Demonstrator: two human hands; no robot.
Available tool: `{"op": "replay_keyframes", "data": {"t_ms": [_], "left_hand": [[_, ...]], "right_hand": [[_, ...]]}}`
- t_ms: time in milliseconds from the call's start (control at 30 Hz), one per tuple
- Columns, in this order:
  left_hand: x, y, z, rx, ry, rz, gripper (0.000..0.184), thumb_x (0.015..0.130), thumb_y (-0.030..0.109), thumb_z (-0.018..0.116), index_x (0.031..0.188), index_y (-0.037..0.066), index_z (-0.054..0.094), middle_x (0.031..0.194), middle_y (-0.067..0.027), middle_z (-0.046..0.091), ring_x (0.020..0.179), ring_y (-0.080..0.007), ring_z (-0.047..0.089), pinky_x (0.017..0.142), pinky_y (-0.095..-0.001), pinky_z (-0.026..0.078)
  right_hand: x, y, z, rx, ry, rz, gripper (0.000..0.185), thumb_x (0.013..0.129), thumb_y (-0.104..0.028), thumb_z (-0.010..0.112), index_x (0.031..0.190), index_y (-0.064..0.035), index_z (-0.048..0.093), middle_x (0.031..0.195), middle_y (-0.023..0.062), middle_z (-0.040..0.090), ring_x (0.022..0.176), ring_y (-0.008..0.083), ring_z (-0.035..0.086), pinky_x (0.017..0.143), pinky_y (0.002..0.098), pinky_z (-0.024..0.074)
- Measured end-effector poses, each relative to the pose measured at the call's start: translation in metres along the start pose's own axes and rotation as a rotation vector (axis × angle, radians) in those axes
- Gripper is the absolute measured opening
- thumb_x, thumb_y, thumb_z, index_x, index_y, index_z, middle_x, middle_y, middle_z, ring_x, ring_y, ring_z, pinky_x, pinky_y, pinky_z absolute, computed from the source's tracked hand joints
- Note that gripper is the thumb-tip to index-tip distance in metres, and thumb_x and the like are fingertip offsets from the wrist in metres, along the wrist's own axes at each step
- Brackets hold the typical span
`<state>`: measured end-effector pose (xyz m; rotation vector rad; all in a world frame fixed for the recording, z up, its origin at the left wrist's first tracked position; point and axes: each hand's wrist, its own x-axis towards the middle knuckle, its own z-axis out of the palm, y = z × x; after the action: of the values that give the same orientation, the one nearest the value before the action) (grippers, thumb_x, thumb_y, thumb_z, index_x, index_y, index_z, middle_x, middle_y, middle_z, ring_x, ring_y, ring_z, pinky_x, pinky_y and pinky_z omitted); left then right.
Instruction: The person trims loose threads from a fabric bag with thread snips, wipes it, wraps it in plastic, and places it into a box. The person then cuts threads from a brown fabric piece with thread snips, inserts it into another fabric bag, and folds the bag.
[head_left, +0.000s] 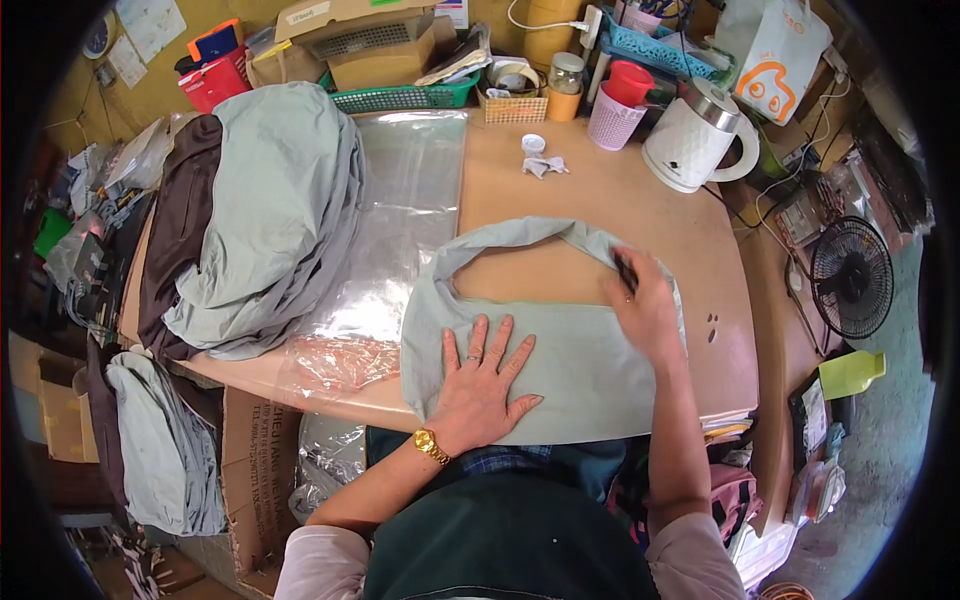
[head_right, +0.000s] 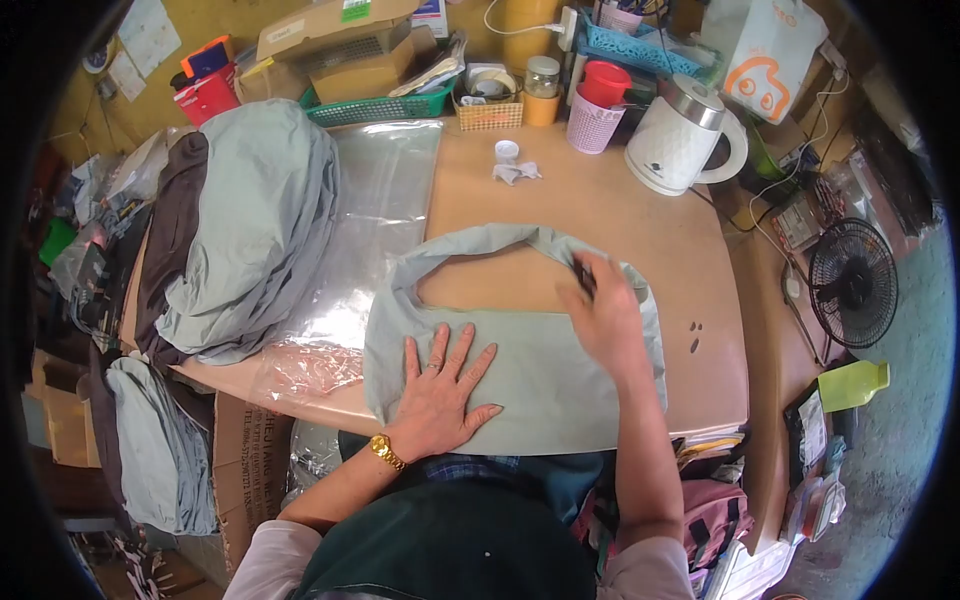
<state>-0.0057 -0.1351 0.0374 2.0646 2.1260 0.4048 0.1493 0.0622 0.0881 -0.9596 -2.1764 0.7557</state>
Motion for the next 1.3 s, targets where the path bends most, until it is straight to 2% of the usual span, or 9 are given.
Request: {"op": "replay_keyframes", "data": {"t_ms": [233,433,567,633,800,967,1033,1133,1300], "left_hand": [[-0.001,0.001,-0.001,-0.005,0.005,-0.042,0.075,0.088,0.057,0.051,0.148,0.016,0.033,0.155,-0.017,0.022,0.142,-0.0434,0.016,0.108,-0.0694,0.009],[0.001,0.001,-0.004,-0.013,-0.059,-0.049,0.079,0.085,0.056,0.056,0.148,0.014,0.032,0.155,-0.0185,0.019,0.143,-0.0443,0.014,0.109,-0.0679,0.009],[-0.002,-0.009,0.0,-0.12,0.098,-0.109,0.093,0.079,0.06,0.062,0.148,0.006,0.029,0.155,-0.0259,0.014,0.141,-0.0505,0.011,0.11,-0.0648,0.011],[-0.002,-0.005,0.002,-0.072,0.06,-0.104,0.099,0.077,0.063,0.063,0.147,0.003,0.028,0.153,-0.0304,0.013,0.139,-0.0544,0.01,0.111,-0.0632,0.012],[0.008,-0.028,-0.006,0.113,-0.004,-0.206,0.096,0.08,0.063,0.059,0.149,0.004,0.027,0.158,-0.0179,0.014,0.143,-0.0467,0.009,0.112,-0.0633,0.008],[0.005,-0.054,-0.038,0.105,-0.082,-0.233,0.094,0.081,0.061,0.058,0.148,0.004,0.027,0.159,-0.0152,0.012,0.144,-0.0454,0.009,0.111,-0.0642,0.008],[-0.015,-0.034,-0.07,0.009,-0.064,-0.073,0.088,0.077,0.056,0.068,0.143,0.007,0.038,0.155,-0.0188,0.021,0.144,-0.0408,0.014,0.113,-0.0618,0.012],[-0.039,-0.02,-0.083,-0.12,-0.191,0.159,0.062,0.069,0.027,0.079,0.124,0.009,0.054,0.136,-0.0214,0.042,0.134,-0.0415,0.032,0.108,-0.0582,0.026],[-0.05,-0.054,-0.051,-0.245,-0.159,0.105,0.031,0.061,-0.006,0.063,0.088,0.008,0.054,0.084,-0.012,0.049,0.08,-0.0312,0.053,0.072,-0.0428,0.046]], "right_hand": [[0.103,0.037,0.037,-0.423,-0.16,0.149,0.043,0.087,-0.019,0.062,0.126,-0.0023,0.053,0.118,0.019,0.057,0.109,0.0354,0.057,0.093,0.0449,0.0444],[-0.017,-0.038,0.065,-0.593,-0.294,-0.373,0.069,0.088,-0.04,0.061,0.145,-0.0093,0.036,0.153,0.0176,0.028,0.143,0.033,0.023,0.11,0.065,0.0155],[-0.076,0.013,0.021,-0.516,-0.451,-0.128,0.068,0.088,-0.041,0.06,0.144,-0.0104,0.037,0.154,0.0154,0.026,0.143,0.0356,0.021,0.11,0.0661,0.0124],[-0.082,0.037,-0.007,-0.964,-0.136,0.059,0.072,0.085,-0.046,0.062,0.144,-0.0113,0.038,0.155,0.0137,0.025,0.143,0.0375,0.021,0.108,0.0692,0.0115],[-0.107,0.007,0.001,-0.75,-0.293,0.052,0.061,0.091,-0.045,0.054,0.144,-0.019,0.04,0.155,0.0126,0.024,0.142,0.0385,0.022,0.105,0.0724,0.0107],[-0.1,0.062,-0.041,-0.318,-0.495,0.018,0.058,0.09,-0.043,0.059,0.14,-0.018,0.046,0.154,0.0115,0.028,0.139,0.0354,0.029,0.112,0.0559,0.0219],[-0.104,0.034,-0.087,0.15,-0.31,0.249,0.05,0.082,-0.03,0.07,0.126,-0.0133,0.055,0.142,0.0118,0.043,0.131,0.0334,0.04,0.108,0.0445,0.0325],[-0.13,0.026,-0.111,-0.207,-0.21,-0.039,0.03,0.062,-0.005,0.069,0.088,-0.0091,0.055,0.093,0.0118,0.051,0.097,0.0321,0.052,0.091,0.0405,0.0399],[-0.143,0.043,-0.085,-0.51,-0.277,-0.254,0.025,0.059,0.002,0.058,0.08,-0.0096,0.052,0.085,0.0085,0.048,0.086,0.03,0.051,0.08,0.0408,0.0385]]}}
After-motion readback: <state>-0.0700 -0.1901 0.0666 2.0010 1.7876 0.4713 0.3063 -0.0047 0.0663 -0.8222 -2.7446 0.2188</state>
